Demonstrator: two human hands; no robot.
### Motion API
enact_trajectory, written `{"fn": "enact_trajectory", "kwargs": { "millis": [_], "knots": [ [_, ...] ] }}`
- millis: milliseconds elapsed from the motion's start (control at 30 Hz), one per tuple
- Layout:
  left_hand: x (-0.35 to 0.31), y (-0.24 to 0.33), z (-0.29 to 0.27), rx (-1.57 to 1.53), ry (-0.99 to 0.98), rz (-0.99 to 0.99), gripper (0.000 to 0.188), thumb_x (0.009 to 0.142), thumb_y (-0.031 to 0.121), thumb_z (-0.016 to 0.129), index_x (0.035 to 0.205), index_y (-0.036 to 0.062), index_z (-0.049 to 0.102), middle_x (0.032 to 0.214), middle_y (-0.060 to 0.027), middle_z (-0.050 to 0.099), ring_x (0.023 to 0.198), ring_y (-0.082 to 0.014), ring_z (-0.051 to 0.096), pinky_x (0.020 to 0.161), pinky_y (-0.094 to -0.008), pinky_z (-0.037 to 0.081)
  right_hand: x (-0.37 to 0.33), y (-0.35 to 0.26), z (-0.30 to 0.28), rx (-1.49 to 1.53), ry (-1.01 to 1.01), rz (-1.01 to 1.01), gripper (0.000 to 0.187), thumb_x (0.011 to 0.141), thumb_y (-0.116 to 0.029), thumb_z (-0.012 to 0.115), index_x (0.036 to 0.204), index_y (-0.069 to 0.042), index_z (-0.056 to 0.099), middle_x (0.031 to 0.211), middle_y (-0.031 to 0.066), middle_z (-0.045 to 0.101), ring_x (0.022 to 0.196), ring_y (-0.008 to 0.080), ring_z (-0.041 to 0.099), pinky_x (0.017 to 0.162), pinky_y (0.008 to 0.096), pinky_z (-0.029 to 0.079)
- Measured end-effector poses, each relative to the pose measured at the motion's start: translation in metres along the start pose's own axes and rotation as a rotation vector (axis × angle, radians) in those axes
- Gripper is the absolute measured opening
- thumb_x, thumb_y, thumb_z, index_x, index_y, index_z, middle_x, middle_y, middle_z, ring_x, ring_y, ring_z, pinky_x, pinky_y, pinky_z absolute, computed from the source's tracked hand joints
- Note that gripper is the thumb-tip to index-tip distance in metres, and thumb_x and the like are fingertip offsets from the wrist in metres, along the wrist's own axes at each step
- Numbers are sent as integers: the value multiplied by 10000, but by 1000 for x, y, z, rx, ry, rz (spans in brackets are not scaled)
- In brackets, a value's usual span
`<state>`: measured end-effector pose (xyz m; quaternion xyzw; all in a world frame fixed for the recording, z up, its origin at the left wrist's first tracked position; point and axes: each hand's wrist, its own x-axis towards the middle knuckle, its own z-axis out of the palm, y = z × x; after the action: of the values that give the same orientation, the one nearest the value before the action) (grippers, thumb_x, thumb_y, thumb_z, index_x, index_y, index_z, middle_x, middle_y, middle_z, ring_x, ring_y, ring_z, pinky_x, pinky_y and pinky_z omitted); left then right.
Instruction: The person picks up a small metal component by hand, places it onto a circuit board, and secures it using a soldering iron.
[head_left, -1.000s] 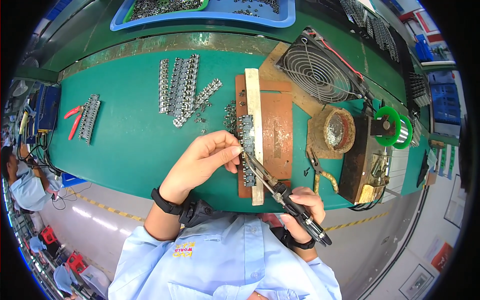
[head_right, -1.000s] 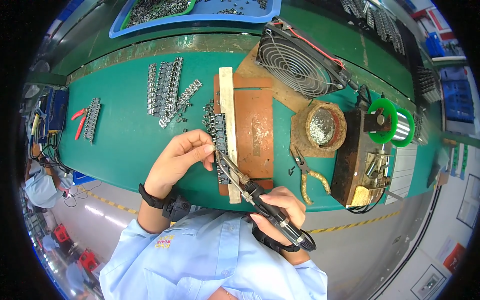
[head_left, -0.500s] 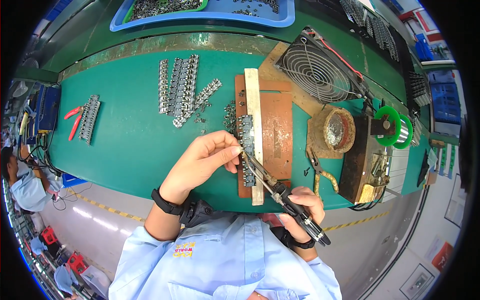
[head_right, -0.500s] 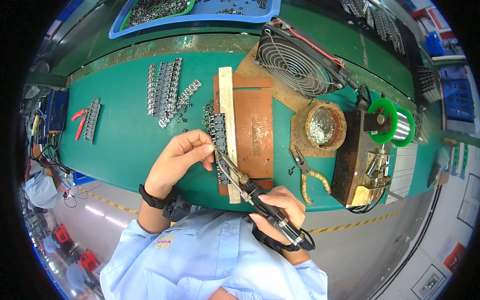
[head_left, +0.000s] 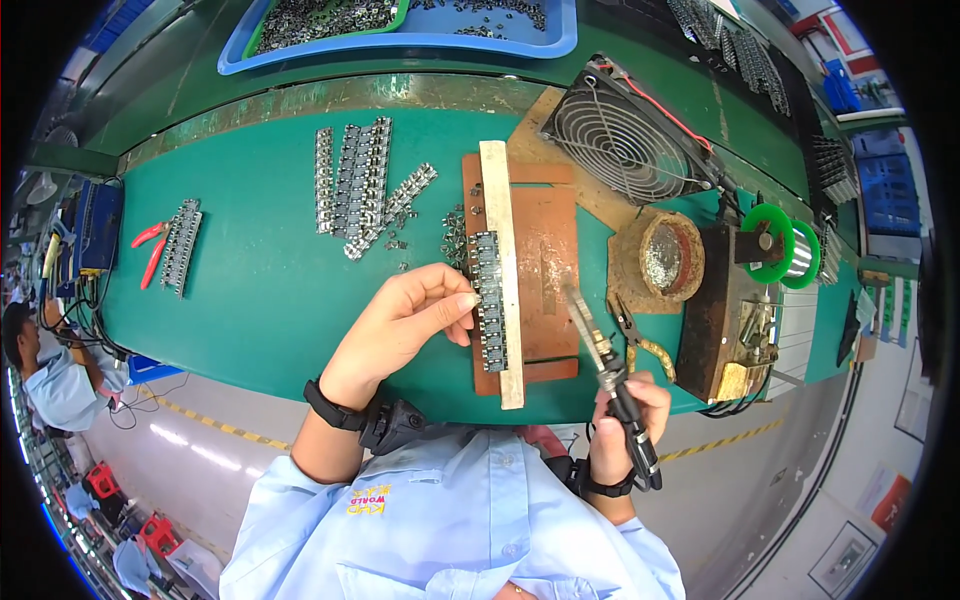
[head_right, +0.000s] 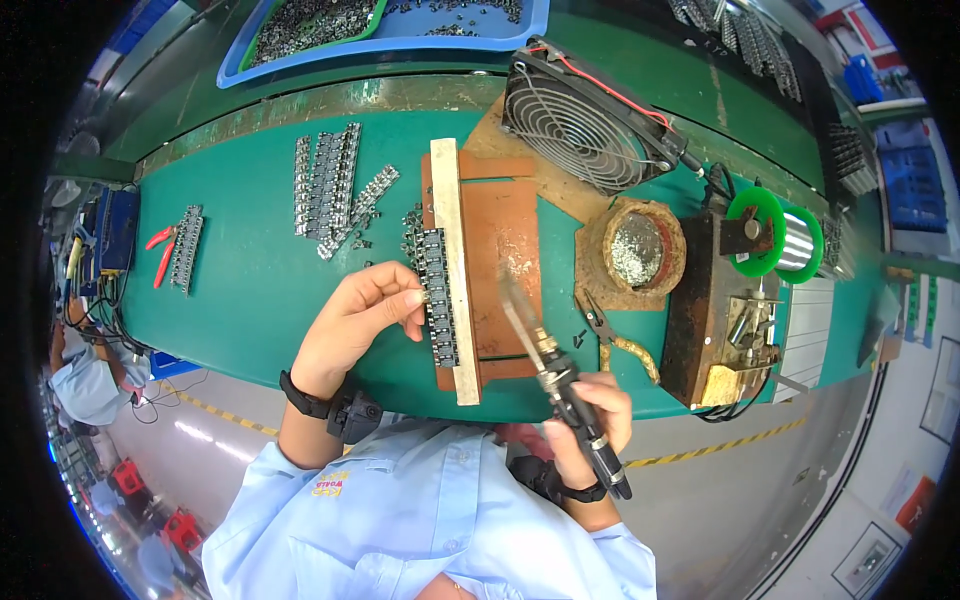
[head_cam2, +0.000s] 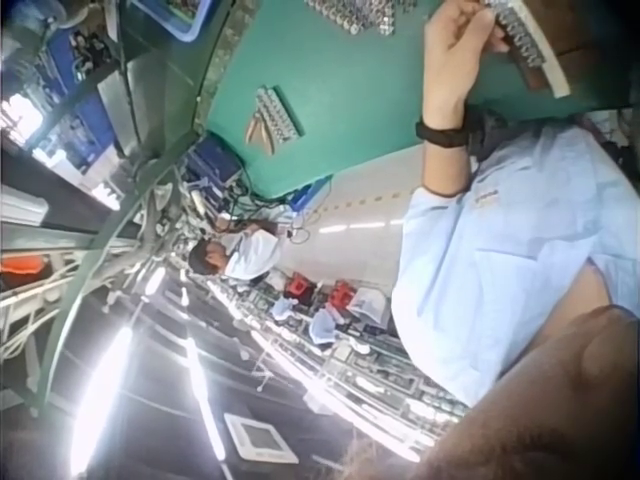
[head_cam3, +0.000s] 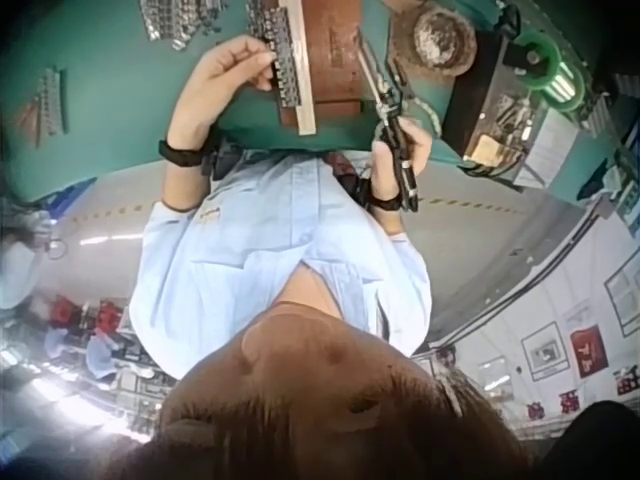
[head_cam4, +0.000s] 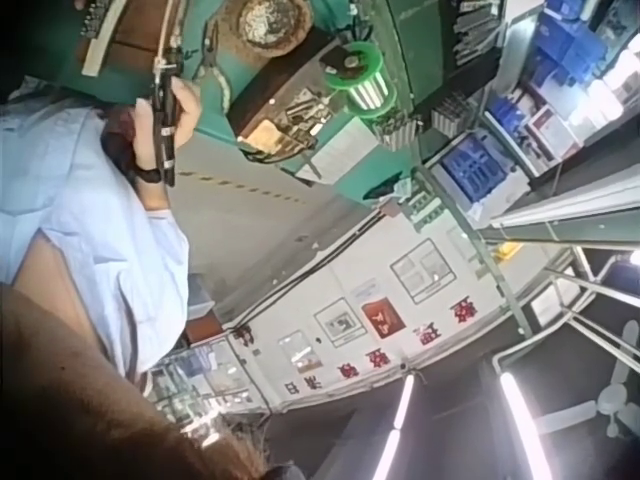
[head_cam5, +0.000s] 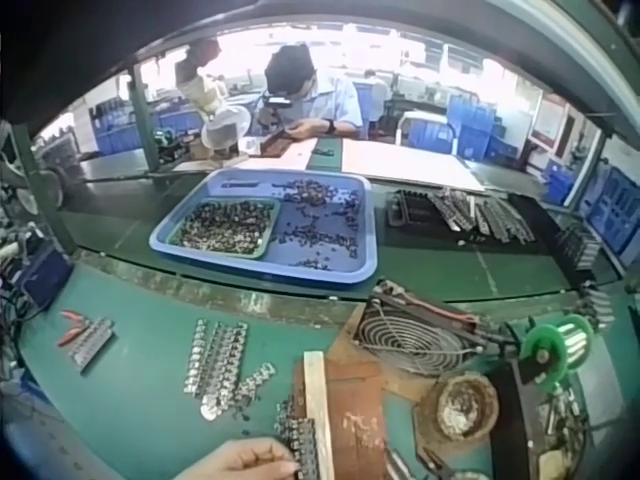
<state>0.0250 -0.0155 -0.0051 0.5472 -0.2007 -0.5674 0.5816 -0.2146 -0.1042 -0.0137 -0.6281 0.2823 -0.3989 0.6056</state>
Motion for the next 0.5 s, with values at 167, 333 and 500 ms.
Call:
{"fn": "enact_trajectory", "kwargs": {
  "millis": [167, 333, 500],
  "knots": [
    [-1, -1, 0, 8, 4, 20, 143, 891, 144, 520, 890, 2, 541, 760, -27, 569, 659, -91, 552, 612, -214, 446, -5, 10, -4, -150, 64, -51, 437, 729, -152, 675, 1070, -26, 432, 945, 127, 473, 680, 144, 460, 602, 237, 398],
    [-4, 3, 0, 48, 209, 1, 120, 889, 111, 513, 895, -1, 555, 774, -28, 581, 613, -72, 524, 557, -219, 430, 1, 20, -1, -444, -40, -249, 403, 739, -122, 646, 1072, -22, 442, 923, 125, 481, 747, 173, 472, 687, 286, 402],
    [-3, -7, 4, 387, 609, 314, 57, 853, 49, 536, 875, 3, 561, 757, -34, 567, 572, -75, 487, 513, -229, 397, 8, 16, 5, -439, -3, -363, 378, 689, -69, 698, 1018, -24, 516, 819, 126, 554, 693, 246, 518, 645, 331, 437]
  ]
}}
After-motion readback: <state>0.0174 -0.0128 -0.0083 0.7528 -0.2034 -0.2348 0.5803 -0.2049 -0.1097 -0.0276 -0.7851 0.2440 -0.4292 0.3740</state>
